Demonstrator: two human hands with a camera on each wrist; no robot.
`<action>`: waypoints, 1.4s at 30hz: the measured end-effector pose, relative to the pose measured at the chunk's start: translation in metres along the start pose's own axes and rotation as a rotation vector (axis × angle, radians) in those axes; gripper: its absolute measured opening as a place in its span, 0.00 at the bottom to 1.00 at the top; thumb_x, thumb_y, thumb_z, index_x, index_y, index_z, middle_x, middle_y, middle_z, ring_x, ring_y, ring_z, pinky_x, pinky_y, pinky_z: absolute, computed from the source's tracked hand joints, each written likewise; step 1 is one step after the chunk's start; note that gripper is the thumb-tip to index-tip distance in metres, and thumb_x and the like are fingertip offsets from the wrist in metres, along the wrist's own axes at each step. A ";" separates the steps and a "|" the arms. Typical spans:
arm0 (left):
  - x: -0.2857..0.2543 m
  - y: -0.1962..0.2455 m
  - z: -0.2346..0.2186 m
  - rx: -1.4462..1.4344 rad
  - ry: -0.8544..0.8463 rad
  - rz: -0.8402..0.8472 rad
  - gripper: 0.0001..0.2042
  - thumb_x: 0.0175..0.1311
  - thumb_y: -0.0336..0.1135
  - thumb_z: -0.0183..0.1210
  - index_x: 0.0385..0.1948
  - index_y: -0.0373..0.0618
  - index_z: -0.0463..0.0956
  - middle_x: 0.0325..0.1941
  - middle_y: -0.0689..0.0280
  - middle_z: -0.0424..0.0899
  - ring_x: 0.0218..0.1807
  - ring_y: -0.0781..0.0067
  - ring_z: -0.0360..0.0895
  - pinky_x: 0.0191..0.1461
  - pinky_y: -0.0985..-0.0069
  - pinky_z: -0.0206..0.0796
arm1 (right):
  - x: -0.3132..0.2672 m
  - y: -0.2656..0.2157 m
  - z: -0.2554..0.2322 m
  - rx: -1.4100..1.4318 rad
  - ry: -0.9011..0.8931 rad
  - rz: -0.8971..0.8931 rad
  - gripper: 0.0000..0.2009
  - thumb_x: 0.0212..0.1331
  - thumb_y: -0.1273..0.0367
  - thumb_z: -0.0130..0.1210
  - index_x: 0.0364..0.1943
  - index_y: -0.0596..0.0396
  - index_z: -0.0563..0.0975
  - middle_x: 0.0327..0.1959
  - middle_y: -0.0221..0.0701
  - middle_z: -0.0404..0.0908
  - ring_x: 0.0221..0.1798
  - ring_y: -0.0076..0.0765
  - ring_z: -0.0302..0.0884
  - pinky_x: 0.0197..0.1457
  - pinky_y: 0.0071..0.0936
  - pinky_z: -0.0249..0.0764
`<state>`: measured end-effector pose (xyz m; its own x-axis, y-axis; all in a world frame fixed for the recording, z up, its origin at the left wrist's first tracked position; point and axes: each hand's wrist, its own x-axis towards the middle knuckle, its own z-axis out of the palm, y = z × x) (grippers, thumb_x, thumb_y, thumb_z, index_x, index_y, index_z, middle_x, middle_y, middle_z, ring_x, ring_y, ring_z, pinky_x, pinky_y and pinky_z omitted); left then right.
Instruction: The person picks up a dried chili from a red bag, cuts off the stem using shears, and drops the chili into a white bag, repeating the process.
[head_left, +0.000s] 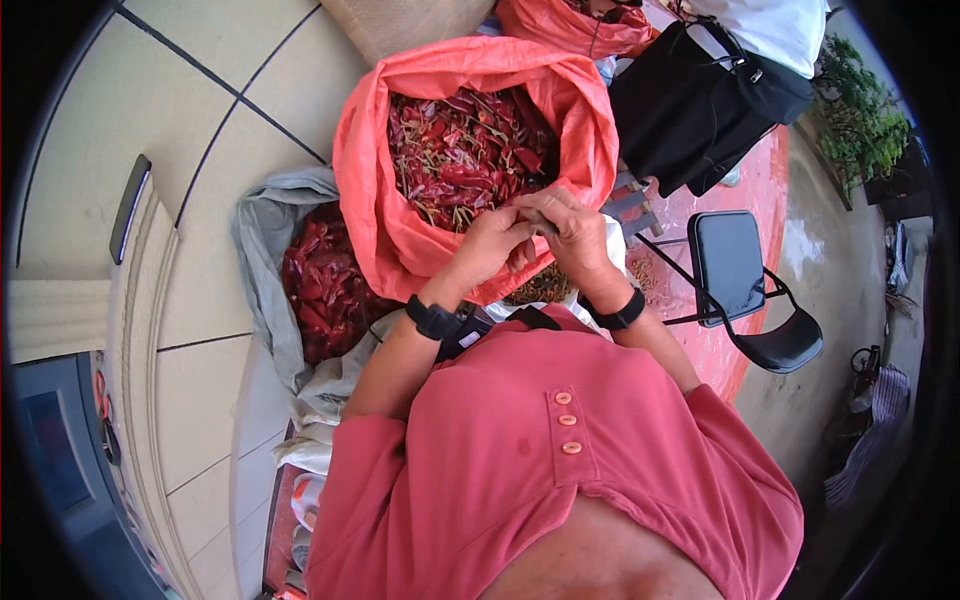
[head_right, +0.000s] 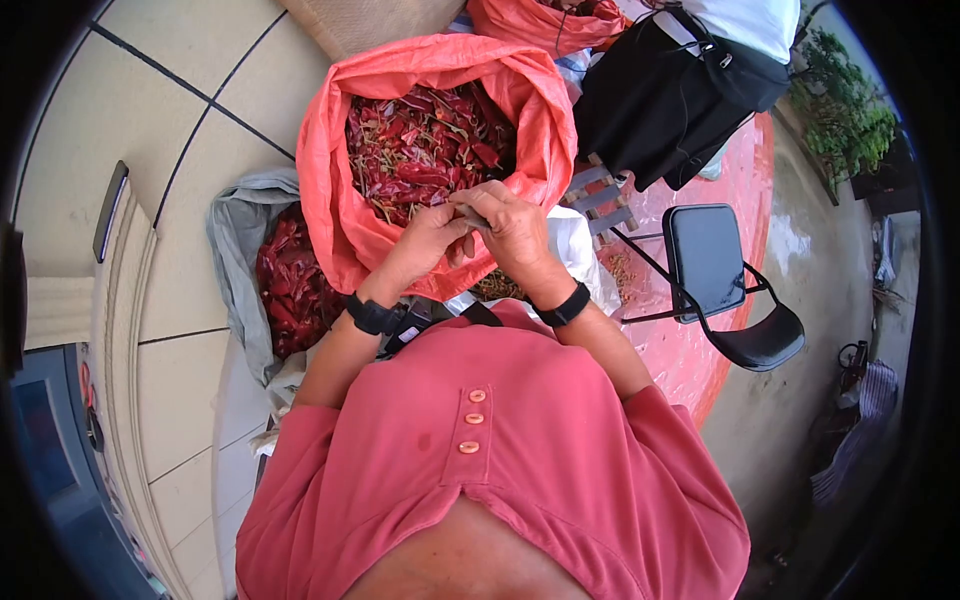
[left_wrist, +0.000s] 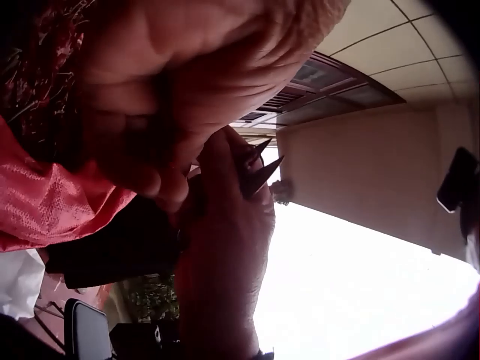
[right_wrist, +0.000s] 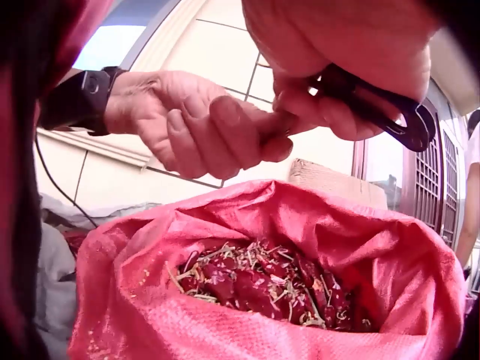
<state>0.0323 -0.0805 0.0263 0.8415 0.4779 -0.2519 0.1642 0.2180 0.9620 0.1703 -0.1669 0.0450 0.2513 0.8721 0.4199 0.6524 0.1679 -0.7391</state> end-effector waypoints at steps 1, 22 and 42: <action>-0.002 0.000 0.007 -0.039 0.039 -0.005 0.11 0.72 0.38 0.50 0.35 0.40 0.76 0.20 0.69 0.79 0.19 0.82 0.73 0.22 0.83 0.64 | -0.002 0.004 0.003 0.017 0.027 0.037 0.08 0.59 0.75 0.57 0.42 0.52 0.81 0.32 0.29 0.80 0.31 0.31 0.79 0.34 0.24 0.74; -0.007 0.009 0.004 0.028 -0.025 0.299 0.22 0.68 0.33 0.49 0.63 0.39 0.65 0.44 0.72 0.70 0.39 0.83 0.63 0.48 0.85 0.60 | -0.082 0.087 -0.020 0.195 -0.168 0.643 0.13 0.66 0.63 0.54 0.41 0.62 0.76 0.25 0.28 0.76 0.28 0.24 0.72 0.30 0.23 0.67; -0.012 0.015 -0.042 -0.176 0.244 0.309 0.05 0.66 0.27 0.58 0.40 0.39 0.74 0.34 0.71 0.79 0.35 0.85 0.77 0.40 0.86 0.70 | 0.039 -0.036 -0.023 0.096 -0.349 0.246 0.19 0.52 0.69 0.66 0.48 0.57 0.76 0.37 0.33 0.82 0.39 0.26 0.79 0.44 0.26 0.73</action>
<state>0.0029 -0.0469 0.0390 0.6872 0.7264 0.0072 -0.1847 0.1652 0.9688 0.1735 -0.1495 0.1003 0.1233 0.9918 0.0346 0.5294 -0.0362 -0.8476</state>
